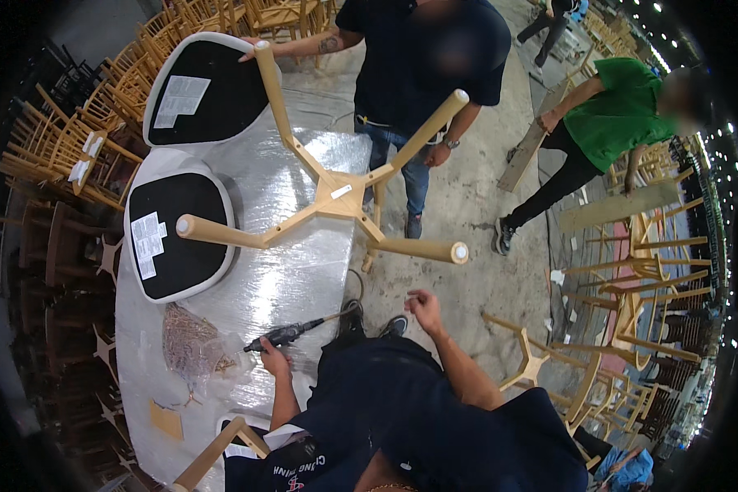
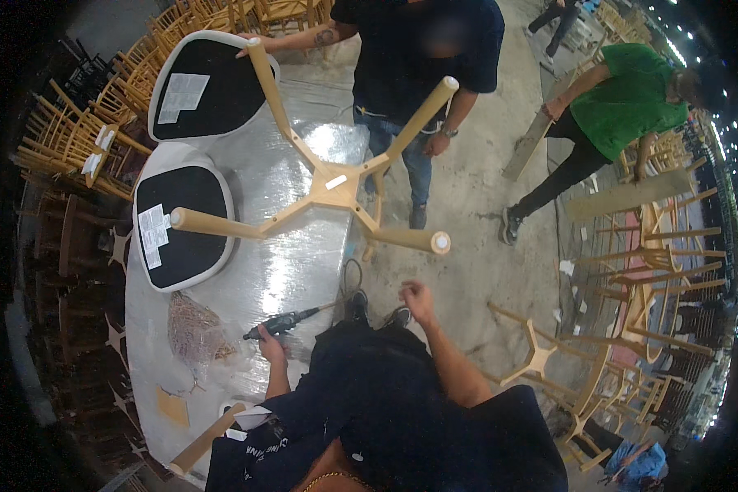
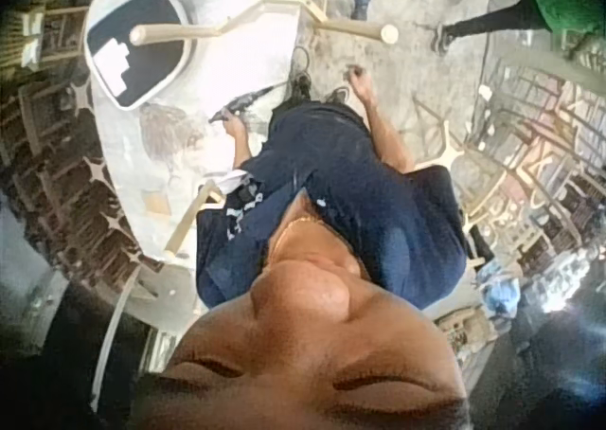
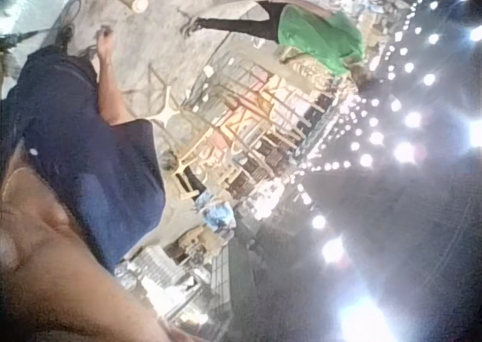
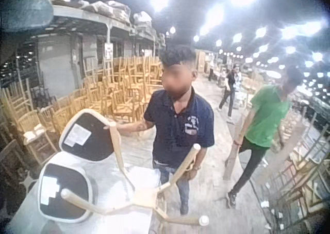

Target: The person assembles wooden chairs by attaching five-legged bases to white seat shells using a pneumatic drill. They pick up bases, align them with the seats, fasten them with screws, and move completed chairs aside.

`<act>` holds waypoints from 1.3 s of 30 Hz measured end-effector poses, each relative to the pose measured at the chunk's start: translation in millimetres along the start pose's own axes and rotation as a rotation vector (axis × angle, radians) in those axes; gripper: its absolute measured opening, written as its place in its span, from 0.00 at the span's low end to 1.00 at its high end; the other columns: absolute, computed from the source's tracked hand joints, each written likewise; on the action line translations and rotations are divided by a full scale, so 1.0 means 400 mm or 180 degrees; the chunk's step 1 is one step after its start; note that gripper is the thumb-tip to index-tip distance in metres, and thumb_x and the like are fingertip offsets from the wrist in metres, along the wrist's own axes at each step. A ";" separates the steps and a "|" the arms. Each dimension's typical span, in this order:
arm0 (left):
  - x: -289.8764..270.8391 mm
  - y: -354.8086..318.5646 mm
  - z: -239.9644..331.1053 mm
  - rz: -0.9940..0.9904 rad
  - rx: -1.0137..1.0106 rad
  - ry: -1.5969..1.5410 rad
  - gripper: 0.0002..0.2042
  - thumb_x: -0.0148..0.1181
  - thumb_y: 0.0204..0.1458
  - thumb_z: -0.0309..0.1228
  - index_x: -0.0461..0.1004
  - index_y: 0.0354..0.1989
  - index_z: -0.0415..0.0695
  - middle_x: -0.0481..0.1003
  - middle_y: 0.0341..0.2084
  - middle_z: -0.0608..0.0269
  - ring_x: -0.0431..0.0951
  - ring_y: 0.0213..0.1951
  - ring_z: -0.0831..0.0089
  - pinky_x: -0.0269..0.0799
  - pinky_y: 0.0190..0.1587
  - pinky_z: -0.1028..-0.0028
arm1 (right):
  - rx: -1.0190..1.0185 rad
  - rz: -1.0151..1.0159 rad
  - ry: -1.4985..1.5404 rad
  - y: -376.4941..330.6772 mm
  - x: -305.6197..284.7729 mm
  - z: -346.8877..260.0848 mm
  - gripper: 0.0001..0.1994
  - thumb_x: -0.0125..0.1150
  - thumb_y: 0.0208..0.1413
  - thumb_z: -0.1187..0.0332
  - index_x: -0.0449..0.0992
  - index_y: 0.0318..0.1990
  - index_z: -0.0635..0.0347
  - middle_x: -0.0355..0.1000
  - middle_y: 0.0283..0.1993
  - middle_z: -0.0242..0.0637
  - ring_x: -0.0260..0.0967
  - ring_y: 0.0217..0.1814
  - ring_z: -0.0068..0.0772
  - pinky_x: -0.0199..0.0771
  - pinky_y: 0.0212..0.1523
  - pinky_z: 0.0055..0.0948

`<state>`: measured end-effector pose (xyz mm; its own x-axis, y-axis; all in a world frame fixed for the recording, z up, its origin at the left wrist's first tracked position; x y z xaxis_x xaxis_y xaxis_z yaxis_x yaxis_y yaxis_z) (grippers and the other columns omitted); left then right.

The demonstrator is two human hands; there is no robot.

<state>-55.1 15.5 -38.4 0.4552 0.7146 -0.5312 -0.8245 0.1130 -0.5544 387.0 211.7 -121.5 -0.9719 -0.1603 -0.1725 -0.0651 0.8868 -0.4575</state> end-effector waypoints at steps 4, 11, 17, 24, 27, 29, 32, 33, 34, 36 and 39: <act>0.016 -0.008 0.024 0.0041 0.0230 0.0232 0.43 0.46 0.64 0.71 0.78 0.53 0.33 0.82 0.36 0.44 0.83 0.26 0.52 0.76 0.24 0.59 | 0.0021 0.0018 0.0155 0.034 -0.009 -0.074 0.15 0.59 0.66 0.72 0.77 0.57 0.71 0.83 0.41 0.44 0.81 0.39 0.28 0.78 0.39 0.27; -0.016 0.003 0.029 0.0216 0.0509 0.1045 0.49 0.40 0.64 0.72 0.80 0.52 0.27 0.82 0.45 0.31 0.80 0.52 0.34 0.72 0.56 0.47 | -0.0641 0.0308 0.0213 0.029 0.008 -0.276 0.33 0.73 0.59 0.70 0.65 0.70 0.65 0.80 0.49 0.47 0.80 0.44 0.32 0.81 0.44 0.31; -0.026 0.009 0.010 0.0432 0.0632 0.0817 0.48 0.39 0.65 0.72 0.80 0.50 0.27 0.82 0.45 0.33 0.80 0.52 0.35 0.72 0.55 0.47 | -0.0387 0.0265 -0.0383 0.084 -0.001 -0.226 0.36 0.77 0.55 0.67 0.66 0.69 0.60 0.80 0.52 0.51 0.81 0.48 0.40 0.83 0.48 0.38; 0.047 -0.017 0.002 0.0418 0.0704 0.0847 0.51 0.36 0.64 0.74 0.81 0.50 0.27 0.82 0.45 0.33 0.81 0.50 0.34 0.73 0.54 0.46 | 0.0573 -0.0078 -0.2479 0.045 -0.153 0.164 0.30 0.75 0.52 0.54 0.80 0.61 0.58 0.83 0.52 0.49 0.82 0.52 0.50 0.82 0.55 0.42; 0.035 -0.018 -0.043 0.0495 0.0550 0.1119 0.54 0.32 0.63 0.75 0.80 0.48 0.23 0.81 0.45 0.26 0.80 0.49 0.29 0.73 0.51 0.43 | 0.1451 -0.0261 -0.2146 -0.028 -0.166 0.297 0.26 0.72 0.54 0.52 0.84 0.57 0.56 0.84 0.51 0.47 0.83 0.53 0.49 0.82 0.54 0.41; 0.010 -0.012 -0.049 0.0625 0.0483 0.1279 0.55 0.32 0.63 0.76 0.79 0.46 0.21 0.79 0.44 0.22 0.79 0.51 0.26 0.73 0.52 0.42 | 0.1489 -0.0157 -0.1572 -0.074 -0.134 0.315 0.22 0.71 0.53 0.54 0.86 0.52 0.56 0.84 0.47 0.50 0.83 0.52 0.49 0.82 0.54 0.41; 0.037 -0.040 -0.019 0.0475 0.0586 0.1346 0.55 0.33 0.63 0.75 0.79 0.45 0.20 0.78 0.46 0.21 0.78 0.51 0.25 0.73 0.52 0.41 | 0.1686 0.0457 -0.1029 -0.174 -0.164 0.339 0.20 0.71 0.53 0.55 0.87 0.49 0.56 0.85 0.47 0.49 0.83 0.51 0.49 0.82 0.54 0.41; 0.052 -0.043 -0.019 0.0430 0.0568 0.1344 0.55 0.33 0.63 0.75 0.79 0.45 0.20 0.78 0.46 0.21 0.78 0.51 0.25 0.73 0.51 0.41 | 0.1650 0.0544 -0.1126 -0.187 -0.176 0.343 0.19 0.69 0.54 0.56 0.87 0.49 0.57 0.84 0.47 0.51 0.83 0.51 0.51 0.81 0.54 0.42; 0.063 -0.048 -0.023 0.0391 0.0545 0.1347 0.55 0.33 0.63 0.75 0.78 0.45 0.20 0.78 0.47 0.20 0.78 0.51 0.25 0.73 0.51 0.41 | 0.1620 0.0623 -0.1226 -0.211 -0.189 0.348 0.18 0.68 0.55 0.58 0.87 0.48 0.58 0.84 0.47 0.52 0.82 0.51 0.53 0.80 0.55 0.44; 0.060 -0.036 -0.026 0.0392 0.0360 0.1482 0.53 0.35 0.64 0.74 0.78 0.46 0.21 0.79 0.46 0.22 0.79 0.51 0.26 0.74 0.51 0.41 | 0.1484 0.0661 -0.1369 -0.197 -0.207 0.331 0.17 0.67 0.55 0.59 0.87 0.47 0.59 0.84 0.46 0.51 0.82 0.50 0.52 0.81 0.54 0.44; 0.088 -0.093 0.043 0.0364 0.0325 0.1654 0.52 0.35 0.64 0.73 0.77 0.47 0.21 0.79 0.46 0.22 0.79 0.50 0.27 0.74 0.50 0.41 | 0.1501 0.0642 -0.1312 -0.164 -0.223 0.331 0.15 0.67 0.53 0.60 0.88 0.44 0.57 0.85 0.41 0.47 0.84 0.46 0.46 0.83 0.50 0.41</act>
<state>-14.3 48.5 -25.5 0.4455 0.2934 -0.8458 -0.8953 0.1395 -0.4232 508.0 110.6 -191.5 -0.7822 -0.2467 -0.5721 0.3066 0.6469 -0.6982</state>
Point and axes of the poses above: each hand's wrist, its own y-axis towards the middle knuckle, its own x-axis out of the palm, z = x × y, the point moved 10 cm from there along y, towards the middle knuckle
